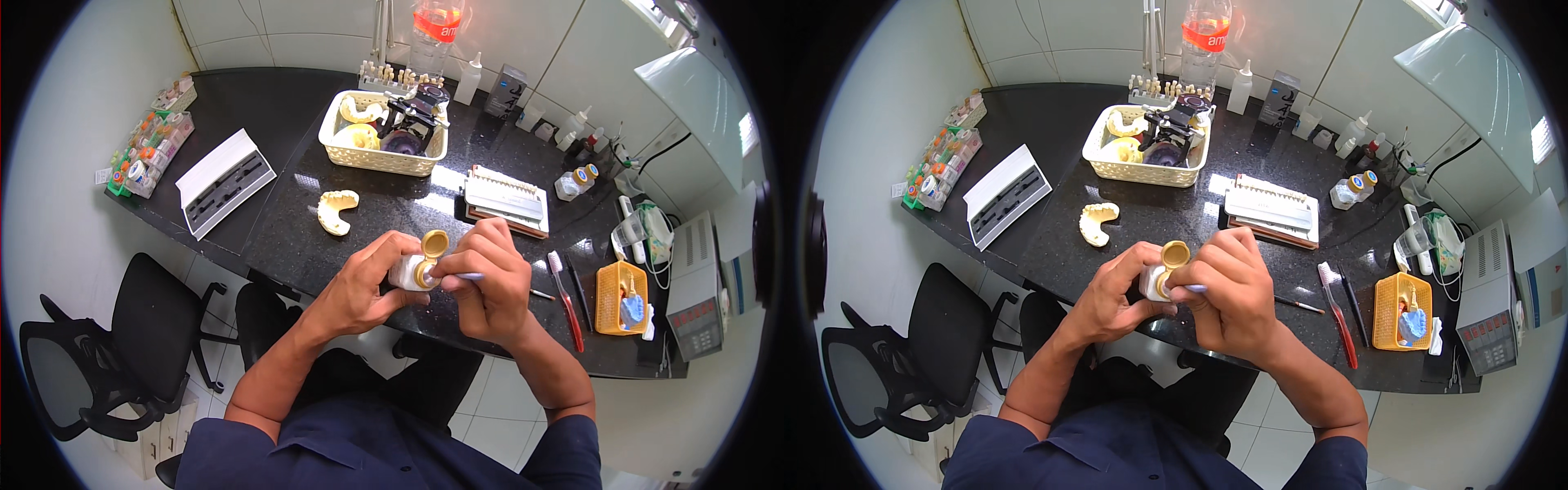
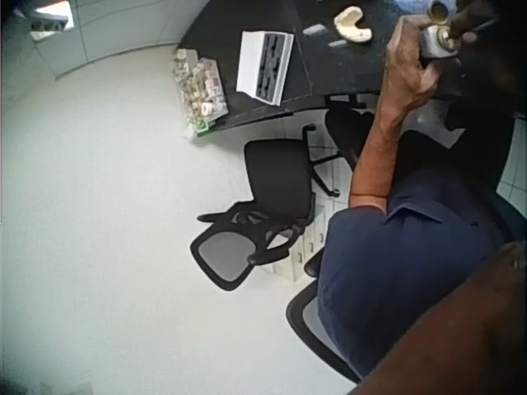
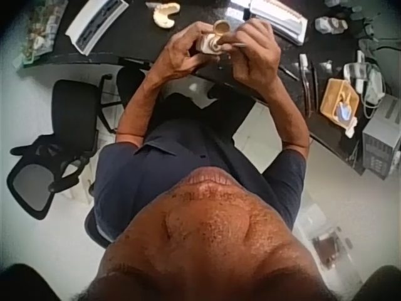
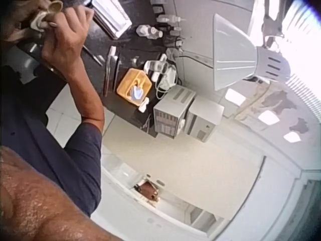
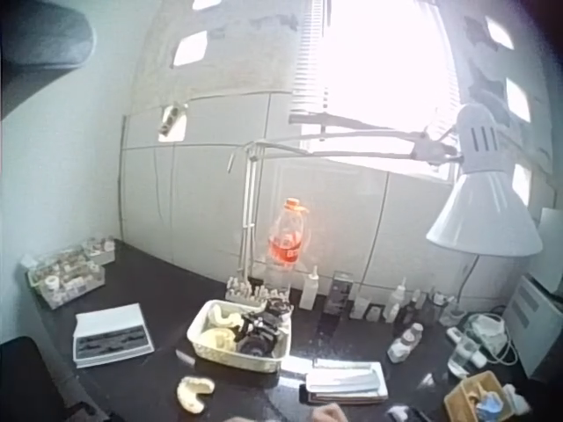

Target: Cleaning a dental model with a toothbrush and then applying a liquid treatment using a thin brush.

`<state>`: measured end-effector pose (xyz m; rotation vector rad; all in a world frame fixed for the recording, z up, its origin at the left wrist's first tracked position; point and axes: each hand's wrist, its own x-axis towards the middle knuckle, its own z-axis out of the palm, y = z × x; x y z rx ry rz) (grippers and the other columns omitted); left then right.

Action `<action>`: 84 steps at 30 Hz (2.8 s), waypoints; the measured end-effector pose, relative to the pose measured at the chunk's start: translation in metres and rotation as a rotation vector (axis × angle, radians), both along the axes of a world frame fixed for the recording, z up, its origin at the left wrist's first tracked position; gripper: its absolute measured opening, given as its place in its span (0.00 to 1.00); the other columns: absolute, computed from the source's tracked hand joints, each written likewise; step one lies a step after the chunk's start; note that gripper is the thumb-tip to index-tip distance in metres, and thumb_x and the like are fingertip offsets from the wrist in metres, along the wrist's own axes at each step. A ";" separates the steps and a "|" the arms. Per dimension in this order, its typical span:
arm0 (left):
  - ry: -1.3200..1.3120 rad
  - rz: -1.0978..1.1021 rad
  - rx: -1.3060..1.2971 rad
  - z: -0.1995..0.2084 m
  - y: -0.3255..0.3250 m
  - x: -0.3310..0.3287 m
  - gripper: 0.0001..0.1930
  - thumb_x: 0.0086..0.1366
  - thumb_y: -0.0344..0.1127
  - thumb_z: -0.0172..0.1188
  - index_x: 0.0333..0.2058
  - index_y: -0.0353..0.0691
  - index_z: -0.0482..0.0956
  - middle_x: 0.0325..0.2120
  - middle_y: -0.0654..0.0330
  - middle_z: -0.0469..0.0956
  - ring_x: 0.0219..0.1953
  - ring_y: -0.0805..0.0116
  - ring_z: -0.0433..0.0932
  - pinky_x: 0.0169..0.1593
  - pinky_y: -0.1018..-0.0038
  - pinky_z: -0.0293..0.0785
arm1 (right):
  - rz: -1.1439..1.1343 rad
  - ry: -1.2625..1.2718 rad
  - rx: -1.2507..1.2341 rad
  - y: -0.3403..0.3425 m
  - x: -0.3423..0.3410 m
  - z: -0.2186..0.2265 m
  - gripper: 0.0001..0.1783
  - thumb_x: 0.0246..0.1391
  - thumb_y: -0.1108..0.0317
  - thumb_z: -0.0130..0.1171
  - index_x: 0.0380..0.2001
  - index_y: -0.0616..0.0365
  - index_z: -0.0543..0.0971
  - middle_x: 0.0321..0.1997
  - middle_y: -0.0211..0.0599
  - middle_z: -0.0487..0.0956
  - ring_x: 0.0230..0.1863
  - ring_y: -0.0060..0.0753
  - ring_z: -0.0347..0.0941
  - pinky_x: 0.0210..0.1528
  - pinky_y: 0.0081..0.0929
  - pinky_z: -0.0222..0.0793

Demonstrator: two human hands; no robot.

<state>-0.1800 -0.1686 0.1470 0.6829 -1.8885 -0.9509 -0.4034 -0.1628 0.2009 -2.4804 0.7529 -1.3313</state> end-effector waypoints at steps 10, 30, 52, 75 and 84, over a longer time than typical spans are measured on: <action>-0.051 -0.029 0.055 -0.004 -0.002 0.006 0.29 0.64 0.32 0.77 0.60 0.37 0.72 0.49 0.50 0.79 0.48 0.52 0.84 0.51 0.61 0.79 | -0.027 -0.006 -0.071 0.002 0.003 0.004 0.06 0.55 0.70 0.72 0.36 0.55 0.85 0.29 0.31 0.79 0.31 0.40 0.70 0.42 0.38 0.62; -0.101 0.144 0.020 0.000 0.003 0.001 0.28 0.65 0.39 0.79 0.56 0.34 0.73 0.47 0.49 0.79 0.48 0.50 0.84 0.52 0.60 0.80 | -0.075 -0.153 -0.110 -0.003 -0.006 0.002 0.15 0.73 0.61 0.64 0.37 0.63 0.86 0.26 0.30 0.83 0.26 0.29 0.74 0.41 0.35 0.67; -0.086 0.120 -0.037 -0.004 0.001 -0.001 0.29 0.63 0.40 0.80 0.55 0.35 0.74 0.48 0.50 0.79 0.47 0.51 0.83 0.50 0.60 0.80 | -0.078 -0.068 0.081 -0.005 0.002 -0.010 0.02 0.64 0.73 0.67 0.35 0.57 0.84 0.32 0.33 0.84 0.30 0.39 0.75 0.40 0.35 0.65; -0.109 0.221 0.046 -0.003 0.003 -0.002 0.27 0.63 0.42 0.81 0.52 0.36 0.75 0.40 0.54 0.82 0.42 0.57 0.84 0.49 0.62 0.79 | -0.115 -0.224 0.204 -0.001 -0.010 -0.001 0.18 0.78 0.61 0.59 0.45 0.66 0.90 0.18 0.25 0.76 0.24 0.17 0.66 0.34 0.25 0.59; -0.114 0.244 0.062 -0.001 0.004 -0.003 0.28 0.62 0.43 0.81 0.50 0.36 0.74 0.39 0.53 0.82 0.40 0.58 0.85 0.47 0.63 0.80 | -0.101 -0.210 0.222 -0.002 -0.013 0.000 0.12 0.72 0.64 0.65 0.45 0.61 0.92 0.19 0.27 0.79 0.24 0.20 0.69 0.36 0.28 0.63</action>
